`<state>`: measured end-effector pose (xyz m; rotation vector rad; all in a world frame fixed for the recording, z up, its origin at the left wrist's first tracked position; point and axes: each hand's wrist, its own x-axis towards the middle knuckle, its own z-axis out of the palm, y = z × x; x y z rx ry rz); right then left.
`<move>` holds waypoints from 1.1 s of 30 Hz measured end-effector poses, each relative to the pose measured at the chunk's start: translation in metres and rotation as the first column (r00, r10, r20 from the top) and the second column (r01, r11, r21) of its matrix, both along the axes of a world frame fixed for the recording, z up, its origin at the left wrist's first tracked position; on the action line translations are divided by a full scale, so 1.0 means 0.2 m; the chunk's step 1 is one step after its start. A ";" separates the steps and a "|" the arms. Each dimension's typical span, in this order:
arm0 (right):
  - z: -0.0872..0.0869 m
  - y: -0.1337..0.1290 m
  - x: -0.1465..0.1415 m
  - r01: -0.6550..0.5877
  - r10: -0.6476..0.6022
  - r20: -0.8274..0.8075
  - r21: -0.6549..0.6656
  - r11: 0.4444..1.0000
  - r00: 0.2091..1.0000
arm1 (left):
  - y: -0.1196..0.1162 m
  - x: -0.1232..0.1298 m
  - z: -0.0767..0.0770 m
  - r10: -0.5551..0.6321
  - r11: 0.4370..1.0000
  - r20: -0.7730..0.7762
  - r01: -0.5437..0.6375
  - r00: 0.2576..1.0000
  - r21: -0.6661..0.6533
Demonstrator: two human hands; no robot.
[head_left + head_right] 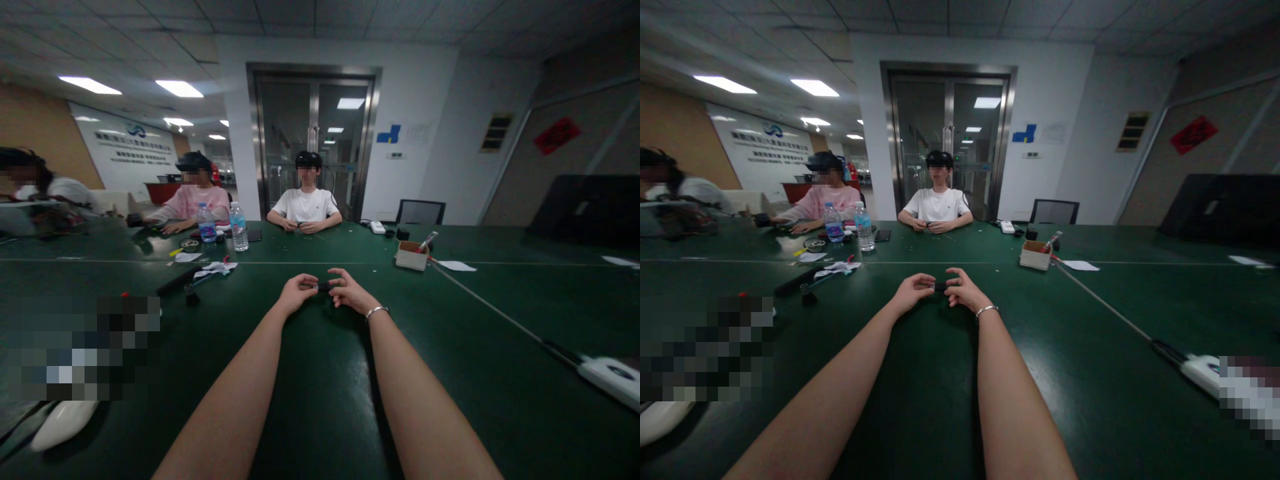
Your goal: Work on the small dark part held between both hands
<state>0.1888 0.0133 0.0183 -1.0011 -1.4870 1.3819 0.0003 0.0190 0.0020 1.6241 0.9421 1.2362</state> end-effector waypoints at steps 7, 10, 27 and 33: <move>0.00 0.00 0.00 -0.032 0.036 0.066 -0.050 0.998 0.997 | 0.00 0.00 0.00 -0.012 1.000 0.025 0.012 1.000 0.010; 0.01 -0.01 0.02 -0.059 0.057 -0.053 -0.035 0.998 0.997 | 0.01 -0.01 -0.01 -0.003 1.000 0.009 0.003 1.000 0.011; 0.01 0.00 -0.02 0.085 -0.080 0.064 -0.083 0.993 0.995 | 0.00 0.00 0.00 0.007 1.000 0.004 -0.007 1.000 0.002; 0.01 0.00 -0.03 0.048 -0.043 0.085 -0.059 0.997 0.995 | -0.01 0.01 0.01 0.029 1.000 -0.006 -0.029 1.000 -0.011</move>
